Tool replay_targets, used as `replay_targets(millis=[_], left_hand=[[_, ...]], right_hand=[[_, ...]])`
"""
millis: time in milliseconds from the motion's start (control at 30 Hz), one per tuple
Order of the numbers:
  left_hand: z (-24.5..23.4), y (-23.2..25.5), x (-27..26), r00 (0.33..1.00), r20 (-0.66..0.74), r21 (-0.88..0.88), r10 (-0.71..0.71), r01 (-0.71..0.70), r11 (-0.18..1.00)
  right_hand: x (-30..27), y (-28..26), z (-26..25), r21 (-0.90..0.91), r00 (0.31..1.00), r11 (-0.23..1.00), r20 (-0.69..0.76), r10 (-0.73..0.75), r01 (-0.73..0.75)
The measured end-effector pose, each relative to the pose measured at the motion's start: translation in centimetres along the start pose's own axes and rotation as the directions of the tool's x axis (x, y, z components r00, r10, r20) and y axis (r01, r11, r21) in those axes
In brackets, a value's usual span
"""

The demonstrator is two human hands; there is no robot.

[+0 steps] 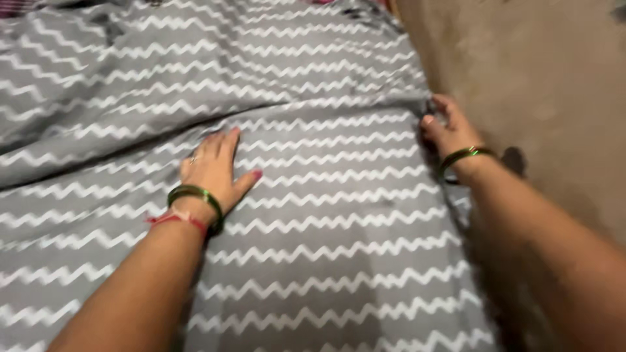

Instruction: The person spreads and smooths a patterned grey blanket over a bed, tucking the edges into the side of the bed frame.

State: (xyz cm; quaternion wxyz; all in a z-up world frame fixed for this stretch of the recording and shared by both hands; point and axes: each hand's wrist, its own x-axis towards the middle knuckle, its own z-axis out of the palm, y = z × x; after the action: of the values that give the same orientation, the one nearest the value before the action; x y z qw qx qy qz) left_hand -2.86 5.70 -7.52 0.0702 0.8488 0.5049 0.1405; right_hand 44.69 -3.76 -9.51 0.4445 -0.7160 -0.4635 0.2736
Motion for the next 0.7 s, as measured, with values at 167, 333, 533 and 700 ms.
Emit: replay_targets(millis=[167, 333, 533, 700], left_hand=[[0.9, 5.1, 0.5, 0.989, 0.15, 0.072, 0.017, -0.028, 0.997], [0.1, 15.5, -0.8, 0.858, 0.483, -0.043, 0.175, -0.177, 0.983], [-2.0, 17.3, -1.4, 0.842, 0.531, -0.087, 0.091, -0.053, 0.995], [-1.2, 16.8, -1.5, 0.854, 0.509, -0.116, 0.111, -0.06, 0.991]], right_hand=[[-1.6, 5.2, -2.7, -0.163, 0.976, 0.979, -0.164, -0.147, 0.12], [-7.3, 3.6, -1.0, -0.551, 0.941, 0.833, -0.251, -0.228, 0.056], [-11.1, 2.2, 1.1, -0.242, 0.932, 0.908, -0.207, 0.297, -0.343], [-13.3, 2.8, 0.5, 0.284, 0.81, 0.759, 0.223, 0.542, -0.586]])
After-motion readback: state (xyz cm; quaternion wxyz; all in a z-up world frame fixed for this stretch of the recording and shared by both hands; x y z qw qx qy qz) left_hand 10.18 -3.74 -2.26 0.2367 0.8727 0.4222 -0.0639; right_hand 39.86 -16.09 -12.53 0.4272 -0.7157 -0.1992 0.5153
